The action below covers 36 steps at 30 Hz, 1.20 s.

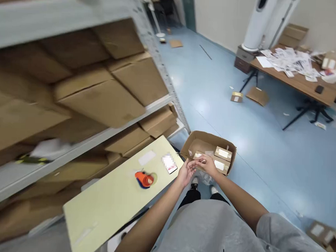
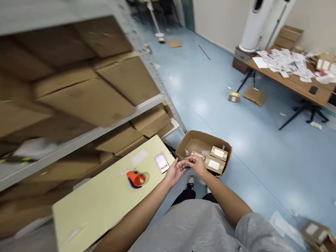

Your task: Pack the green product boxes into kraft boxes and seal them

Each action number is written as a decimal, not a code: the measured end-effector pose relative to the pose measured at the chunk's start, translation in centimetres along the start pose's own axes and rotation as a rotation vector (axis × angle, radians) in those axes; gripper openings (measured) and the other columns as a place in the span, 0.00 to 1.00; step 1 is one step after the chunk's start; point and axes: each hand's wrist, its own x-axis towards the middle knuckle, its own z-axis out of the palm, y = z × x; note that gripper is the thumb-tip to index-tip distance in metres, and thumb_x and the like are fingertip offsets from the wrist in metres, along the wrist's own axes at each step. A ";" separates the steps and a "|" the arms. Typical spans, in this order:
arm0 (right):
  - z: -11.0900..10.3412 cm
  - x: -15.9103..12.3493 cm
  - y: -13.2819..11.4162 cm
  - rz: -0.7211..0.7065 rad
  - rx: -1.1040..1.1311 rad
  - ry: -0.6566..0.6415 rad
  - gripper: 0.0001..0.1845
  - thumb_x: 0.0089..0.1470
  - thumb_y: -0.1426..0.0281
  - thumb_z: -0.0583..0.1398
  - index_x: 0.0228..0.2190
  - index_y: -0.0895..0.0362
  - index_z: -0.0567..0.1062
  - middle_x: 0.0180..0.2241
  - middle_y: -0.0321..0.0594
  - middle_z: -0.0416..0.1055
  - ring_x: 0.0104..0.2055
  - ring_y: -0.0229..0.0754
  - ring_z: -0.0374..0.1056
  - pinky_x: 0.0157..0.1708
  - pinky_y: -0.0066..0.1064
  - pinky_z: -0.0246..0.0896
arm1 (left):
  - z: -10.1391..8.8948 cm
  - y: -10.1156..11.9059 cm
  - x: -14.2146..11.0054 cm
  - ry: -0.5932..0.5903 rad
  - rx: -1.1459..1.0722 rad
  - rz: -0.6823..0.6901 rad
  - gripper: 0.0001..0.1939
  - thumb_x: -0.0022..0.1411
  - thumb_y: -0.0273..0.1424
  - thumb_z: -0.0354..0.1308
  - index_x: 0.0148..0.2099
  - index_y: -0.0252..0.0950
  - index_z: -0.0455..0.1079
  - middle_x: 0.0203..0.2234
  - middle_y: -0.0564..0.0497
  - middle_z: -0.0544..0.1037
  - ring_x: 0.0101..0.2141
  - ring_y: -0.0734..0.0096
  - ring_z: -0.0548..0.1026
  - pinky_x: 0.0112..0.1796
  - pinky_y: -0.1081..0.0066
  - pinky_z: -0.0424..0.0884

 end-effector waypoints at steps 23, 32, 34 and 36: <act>42.5 -19.8 -10.8 -0.566 0.061 -1.280 0.21 0.72 0.53 0.61 0.37 0.51 0.88 0.34 0.44 0.82 0.36 0.48 0.79 0.39 0.37 0.76 | -33.9 -16.0 -36.2 0.476 -1.087 0.410 0.20 0.66 0.26 0.59 0.58 0.36 0.79 0.39 0.40 0.88 0.40 0.57 0.87 0.32 0.68 0.78; 56.2 -29.4 -12.2 -0.711 -0.013 -1.502 0.17 0.74 0.62 0.59 0.38 0.52 0.86 0.37 0.45 0.81 0.40 0.47 0.78 0.44 0.37 0.75 | -44.9 -22.0 -43.2 0.628 -1.128 0.537 0.25 0.64 0.19 0.58 0.61 0.36 0.78 0.46 0.41 0.88 0.45 0.62 0.88 0.33 0.74 0.77; 58.2 -30.4 -11.9 -0.745 -0.036 -1.575 0.17 0.75 0.63 0.58 0.39 0.52 0.85 0.38 0.45 0.81 0.40 0.47 0.78 0.45 0.38 0.75 | -46.2 -23.1 -43.5 0.624 -1.181 0.573 0.26 0.64 0.19 0.59 0.63 0.36 0.77 0.45 0.40 0.88 0.45 0.62 0.88 0.35 0.74 0.78; 60.5 -31.2 -11.6 -0.779 -0.049 -1.651 0.18 0.75 0.63 0.57 0.39 0.53 0.85 0.38 0.46 0.80 0.40 0.48 0.77 0.45 0.38 0.75 | -47.5 -23.9 -43.7 0.642 -1.233 0.611 0.27 0.64 0.19 0.59 0.64 0.37 0.77 0.46 0.40 0.88 0.45 0.61 0.88 0.35 0.74 0.78</act>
